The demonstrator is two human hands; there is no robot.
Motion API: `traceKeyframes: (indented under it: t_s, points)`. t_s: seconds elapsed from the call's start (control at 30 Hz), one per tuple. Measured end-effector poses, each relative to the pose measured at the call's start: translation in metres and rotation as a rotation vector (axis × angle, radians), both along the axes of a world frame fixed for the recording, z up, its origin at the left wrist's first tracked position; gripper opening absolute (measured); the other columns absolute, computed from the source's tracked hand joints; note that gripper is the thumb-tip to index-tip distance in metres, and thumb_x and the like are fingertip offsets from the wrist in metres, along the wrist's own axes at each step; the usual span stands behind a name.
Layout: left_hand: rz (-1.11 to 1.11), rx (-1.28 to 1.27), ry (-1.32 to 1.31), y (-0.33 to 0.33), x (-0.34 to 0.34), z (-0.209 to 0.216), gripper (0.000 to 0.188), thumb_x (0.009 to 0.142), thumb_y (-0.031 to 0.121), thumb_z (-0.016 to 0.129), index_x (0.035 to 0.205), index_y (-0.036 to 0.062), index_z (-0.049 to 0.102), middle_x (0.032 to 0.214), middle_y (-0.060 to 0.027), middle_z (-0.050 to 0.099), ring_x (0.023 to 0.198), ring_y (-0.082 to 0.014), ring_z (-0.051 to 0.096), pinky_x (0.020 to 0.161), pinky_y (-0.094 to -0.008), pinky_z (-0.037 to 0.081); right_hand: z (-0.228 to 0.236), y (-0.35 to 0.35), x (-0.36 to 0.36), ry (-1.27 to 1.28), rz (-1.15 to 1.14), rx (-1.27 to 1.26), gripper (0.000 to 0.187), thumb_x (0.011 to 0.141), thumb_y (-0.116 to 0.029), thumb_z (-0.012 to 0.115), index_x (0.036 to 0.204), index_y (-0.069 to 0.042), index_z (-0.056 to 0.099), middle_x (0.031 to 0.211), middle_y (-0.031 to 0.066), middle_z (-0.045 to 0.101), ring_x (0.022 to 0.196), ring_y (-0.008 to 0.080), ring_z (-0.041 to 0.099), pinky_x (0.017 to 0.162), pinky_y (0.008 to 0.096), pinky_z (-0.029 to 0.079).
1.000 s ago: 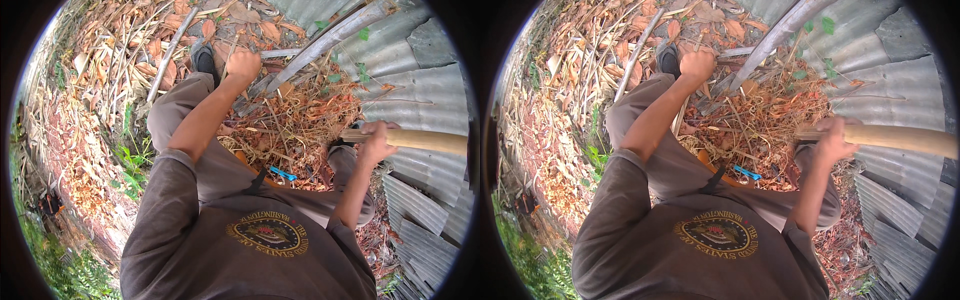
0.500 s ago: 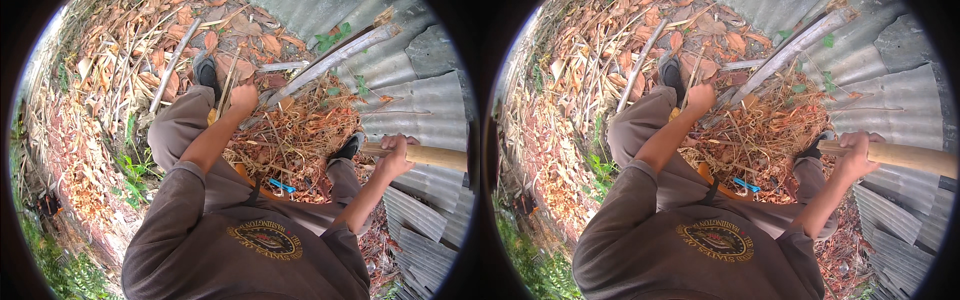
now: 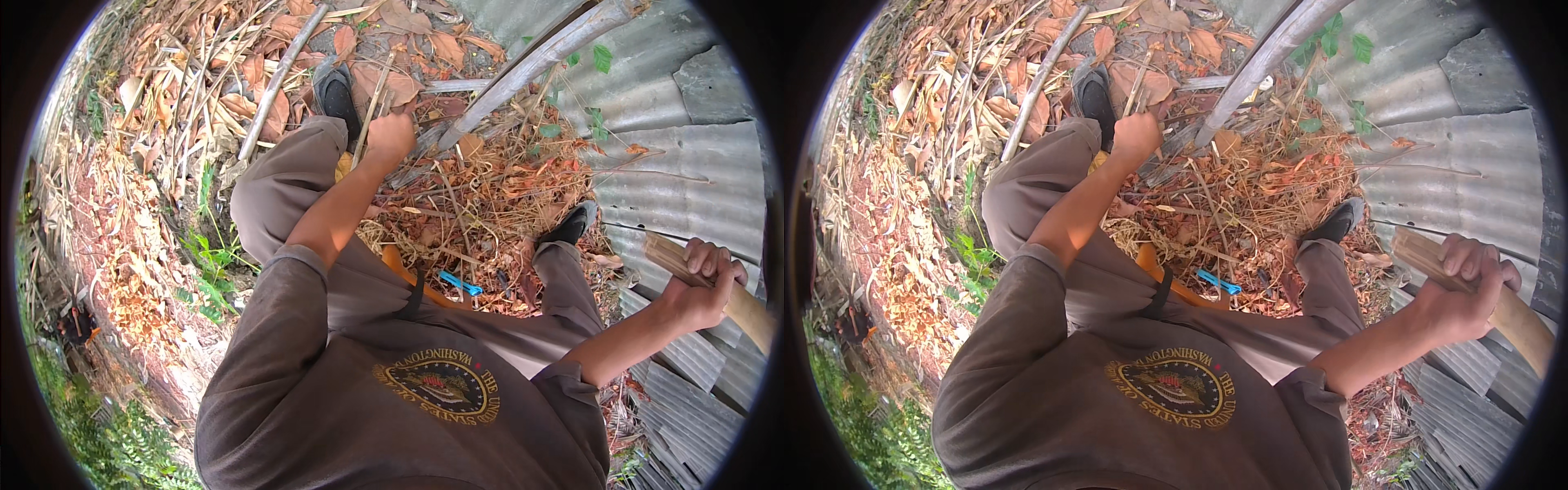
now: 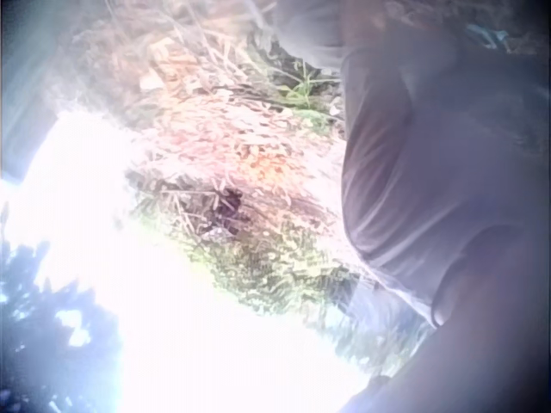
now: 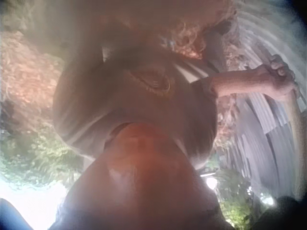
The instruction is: The person sits on the ground and uses a machete to cut and split bamboo sticks. They repeatedly position the bamboo, strike it with the machete, and use a larger stick to hammer the machete into the bamboo to split it further.
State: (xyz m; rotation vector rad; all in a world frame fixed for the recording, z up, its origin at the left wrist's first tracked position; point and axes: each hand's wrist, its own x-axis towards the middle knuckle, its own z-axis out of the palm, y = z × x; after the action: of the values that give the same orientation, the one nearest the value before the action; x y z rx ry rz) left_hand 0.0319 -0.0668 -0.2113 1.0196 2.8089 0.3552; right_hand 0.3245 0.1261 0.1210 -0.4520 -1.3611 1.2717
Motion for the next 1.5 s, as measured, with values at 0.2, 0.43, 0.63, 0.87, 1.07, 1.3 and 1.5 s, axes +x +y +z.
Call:
traceKeyframes:
  t_s: [0.2, 0.43, 0.63, 0.87, 1.07, 1.3, 1.5]
  points:
    - [-0.046, -0.005, -0.006, 0.005, -0.001, 0.004, 0.012, 0.072, 0.016, 0.065, 0.073, 0.0055, 0.070, 0.069, -0.0168, 0.068, 0.065, -0.0331, 0.070, 0.059, -0.0416, 0.056, -0.280, -0.078, 0.004, -1.084, 0.130, -0.697, 0.016, 0.081, 0.004, 0.053, 0.084, -0.009, 0.044, 0.055, 0.0015, 0.041, 0.042, 0.0131, 0.040, 0.043, 0.0287, 0.037]
    - [0.049, -0.053, -0.030, -0.008, 0.000, -0.004, 0.014, 0.073, 0.017, 0.066, 0.078, 0.0058, 0.072, 0.074, -0.0160, 0.070, 0.070, -0.0325, 0.071, 0.064, -0.0411, 0.057, -0.004, 0.000, 0.003, -0.336, 0.108, -0.122, 0.012, 0.079, 0.002, 0.053, 0.082, -0.008, 0.047, 0.057, -0.0002, 0.038, 0.044, 0.0116, 0.038, 0.042, 0.0254, 0.033]
    - [0.022, -0.050, -0.026, -0.007, -0.003, 0.006, 0.014, 0.074, 0.017, 0.064, 0.078, 0.0061, 0.072, 0.074, -0.0155, 0.070, 0.069, -0.0319, 0.071, 0.064, -0.0407, 0.057, -0.104, -0.006, -0.018, -0.126, -0.118, 0.154, 0.012, 0.087, -0.004, 0.051, 0.078, -0.012, 0.050, 0.057, 0.0031, 0.041, 0.050, 0.0165, 0.047, 0.056, 0.0329, 0.041]
    - [-0.029, -0.075, 0.008, -0.020, 0.023, -0.009, 0.015, 0.076, 0.018, 0.064, 0.079, 0.0064, 0.072, 0.072, -0.0131, 0.070, 0.068, -0.0307, 0.071, 0.061, -0.0403, 0.057, -0.172, -0.037, 0.030, -0.970, 0.153, -0.590, 0.015, 0.081, 0.000, 0.055, 0.087, -0.008, 0.043, 0.057, 0.0022, 0.041, 0.044, 0.0127, 0.042, 0.047, 0.0293, 0.039]
    - [0.011, -0.123, -0.093, 0.004, -0.002, 0.032, 0.024, 0.076, 0.023, 0.065, 0.089, 0.0044, 0.072, 0.087, -0.0179, 0.071, 0.084, -0.0314, 0.071, 0.073, -0.0411, 0.057, 0.023, 0.011, 0.043, -0.237, 0.010, -0.170, 0.018, 0.081, 0.003, 0.055, 0.083, -0.009, 0.041, 0.060, 0.0026, 0.038, 0.048, 0.0128, 0.036, 0.048, 0.0290, 0.034]
    - [-0.114, -0.137, 0.143, -0.011, -0.018, 0.171, 0.021, 0.079, 0.020, 0.062, 0.089, 0.0039, 0.071, 0.090, -0.0188, 0.070, 0.083, -0.0331, 0.071, 0.070, -0.0429, 0.057, -0.059, -0.051, 0.083, -0.307, 0.002, -0.250, 0.016, 0.079, 0.007, 0.052, 0.082, -0.005, 0.042, 0.059, 0.0049, 0.039, 0.044, 0.0142, 0.037, 0.043, 0.0291, 0.037]
    - [-0.053, -0.126, 0.113, -0.020, -0.016, 0.092, 0.020, 0.078, 0.018, 0.062, 0.090, 0.0045, 0.070, 0.089, -0.0188, 0.070, 0.082, -0.0338, 0.070, 0.070, -0.0429, 0.057, -0.125, -0.099, 0.080, -0.453, 0.126, -0.610, 0.017, 0.075, 0.008, 0.050, 0.085, -0.004, 0.043, 0.057, 0.0078, 0.043, 0.038, 0.0143, 0.039, 0.035, 0.0281, 0.034]
